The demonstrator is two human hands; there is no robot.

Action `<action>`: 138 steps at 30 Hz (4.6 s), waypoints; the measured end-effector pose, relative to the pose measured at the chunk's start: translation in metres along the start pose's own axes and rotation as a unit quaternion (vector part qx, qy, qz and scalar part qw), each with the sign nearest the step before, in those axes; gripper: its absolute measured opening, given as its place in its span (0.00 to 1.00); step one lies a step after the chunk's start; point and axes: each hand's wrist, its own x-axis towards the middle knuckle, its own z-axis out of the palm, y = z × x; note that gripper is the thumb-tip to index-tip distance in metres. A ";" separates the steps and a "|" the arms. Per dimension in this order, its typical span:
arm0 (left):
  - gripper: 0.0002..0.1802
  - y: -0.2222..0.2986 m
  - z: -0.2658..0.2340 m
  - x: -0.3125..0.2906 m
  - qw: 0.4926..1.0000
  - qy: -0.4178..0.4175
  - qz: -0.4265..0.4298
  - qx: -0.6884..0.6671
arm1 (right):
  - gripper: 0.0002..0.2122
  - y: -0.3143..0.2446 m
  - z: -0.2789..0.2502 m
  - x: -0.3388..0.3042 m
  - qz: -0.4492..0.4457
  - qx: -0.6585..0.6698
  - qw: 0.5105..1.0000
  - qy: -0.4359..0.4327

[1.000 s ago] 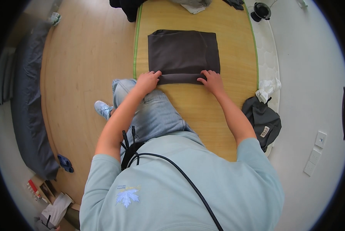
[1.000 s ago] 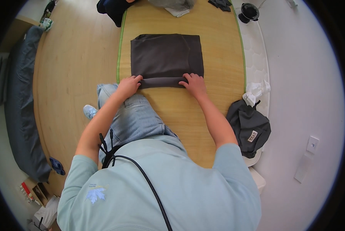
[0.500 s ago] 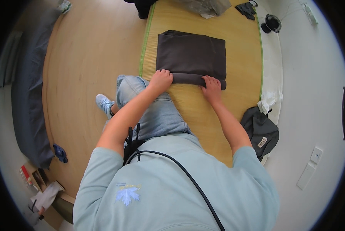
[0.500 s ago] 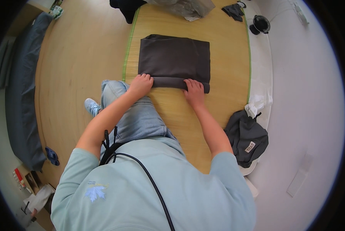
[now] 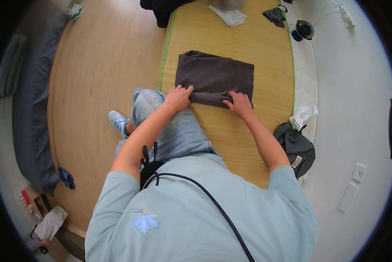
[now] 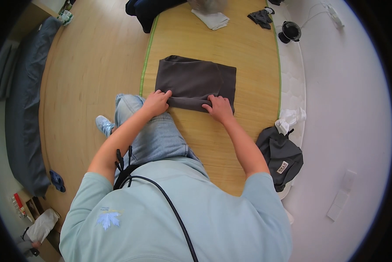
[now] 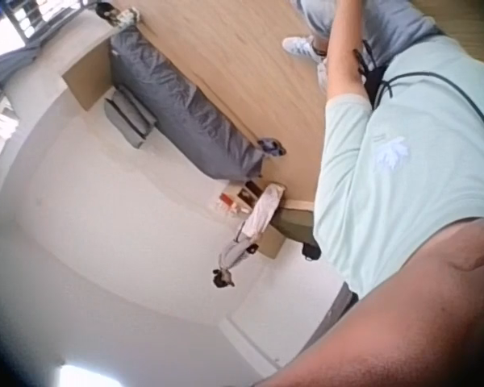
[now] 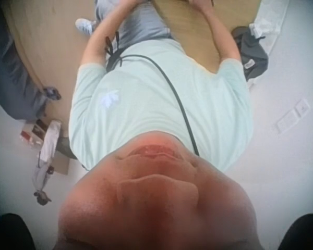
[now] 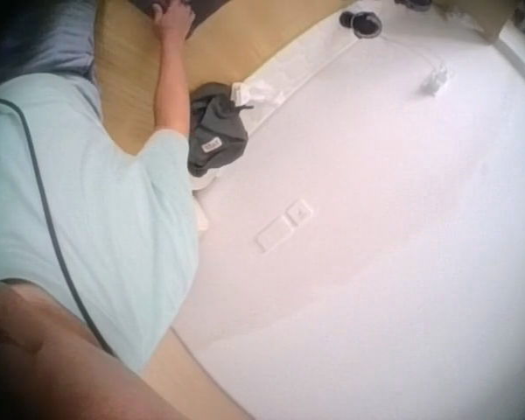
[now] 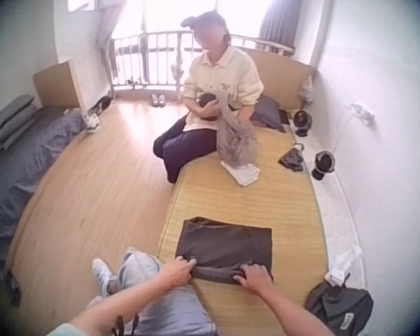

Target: Folding a grey bag and a white t-shirt on a floor mat.

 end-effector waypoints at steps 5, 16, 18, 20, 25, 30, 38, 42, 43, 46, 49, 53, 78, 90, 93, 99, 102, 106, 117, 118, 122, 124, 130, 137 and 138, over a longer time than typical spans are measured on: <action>0.17 -0.002 0.003 0.001 0.990 0.105 0.046 0.084 | 0.18 -0.002 0.007 -0.003 -0.080 -0.046 0.991 0.101; 0.11 0.001 -0.003 0.001 0.980 0.082 0.113 0.144 | 0.29 -0.013 0.013 0.010 -0.079 -0.102 0.991 0.035; 0.11 -0.006 0.001 0.005 0.980 0.082 0.111 0.146 | 0.27 -0.016 0.002 0.016 -0.070 -0.094 0.993 -0.005; 0.12 -0.010 0.002 0.009 0.979 0.081 0.114 0.147 | 0.23 -0.017 -0.013 0.029 -0.022 -0.029 0.994 -0.103; 0.20 -0.006 -0.007 0.015 0.997 0.020 0.022 0.070 | 0.26 -0.015 -0.025 0.037 0.060 -0.005 0.982 -0.177; 0.21 -0.015 -0.012 0.017 0.997 -0.009 0.050 0.055 | 0.28 -0.005 -0.015 0.023 0.145 0.026 0.981 -0.123; 0.20 -0.026 0.003 0.022 0.960 0.186 0.149 0.148 | 0.32 -0.003 0.042 -0.013 0.001 -0.154 0.970 0.190; 0.21 -0.025 -0.009 0.023 0.964 0.154 0.141 0.167 | 0.34 -0.039 0.028 -0.009 0.043 -0.058 0.981 0.180; 0.22 -0.025 -0.011 0.023 0.977 0.103 0.115 0.146 | 0.36 -0.043 0.025 -0.010 0.060 -0.042 0.983 0.168; 0.16 -0.026 0.003 0.020 0.985 0.050 0.088 0.137 | 0.36 -0.038 0.034 0.002 0.093 -0.045 0.986 0.133; 0.12 -0.020 0.004 0.011 0.996 -0.015 0.068 0.057 | 0.34 -0.020 0.039 -0.006 0.061 -0.051 0.988 0.131; 0.16 -0.033 -0.014 0.011 0.989 -0.144 0.019 -0.041 | 0.30 -0.023 0.005 -0.006 0.029 0.018 0.999 -0.005; 0.30 -0.017 -0.021 0.016 0.993 0.003 0.112 0.018 | 0.27 -0.031 0.011 0.021 -0.009 -0.008 0.983 0.183; 0.32 -0.019 -0.034 0.036 0.993 -0.081 0.080 -0.037 | 0.18 0.088 0.047 -0.042 0.265 0.027 0.889 0.371; 0.30 -0.033 -0.028 0.051 0.989 -0.103 0.040 -0.103 | 0.20 0.106 0.069 -0.071 0.481 -0.071 0.832 0.269; 0.24 -0.021 -0.018 0.061 0.998 -0.002 0.054 -0.027 | 0.23 0.098 0.072 -0.055 0.531 -0.147 0.802 0.229; 0.19 -0.003 -0.022 0.062 0.998 0.027 -0.005 0.048 | 0.24 0.106 0.076 -0.050 0.505 -0.137 0.805 0.281; 0.15 -0.002 -0.012 0.054 0.992 -0.008 0.063 0.105 | 0.24 0.101 0.074 -0.046 0.498 -0.137 0.802 0.298; 0.41 0.047 -0.004 0.032 0.980 0.019 0.034 0.195 | 0.22 0.097 0.068 -0.036 0.489 -0.173 0.789 0.330; 0.42 0.055 -0.001 0.033 0.972 0.036 0.014 0.232 | 0.22 0.099 0.071 -0.036 0.486 -0.170 0.792 0.329; 0.44 0.061 0.012 0.039 0.968 0.062 -0.013 0.242 | 0.22 0.102 0.077 -0.040 0.489 -0.177 0.785 0.336; 0.47 0.061 0.018 0.038 0.973 0.030 -0.046 0.224 | 0.23 0.100 0.077 -0.038 0.491 -0.177 0.788 0.326; 0.57 0.065 0.021 0.045 0.980 0.019 -0.065 0.185 | 0.23 0.100 0.077 -0.036 0.498 -0.171 0.786 0.323; 0.59 0.058 0.007 0.060 0.985 0.006 -0.035 0.168 | 0.23 0.098 0.076 -0.037 0.493 -0.183 0.786 0.325; 0.59 0.056 0.005 0.063 0.986 0.001 -0.031 0.163 | 0.23 0.098 0.076 -0.036 0.494 -0.182 0.784 0.327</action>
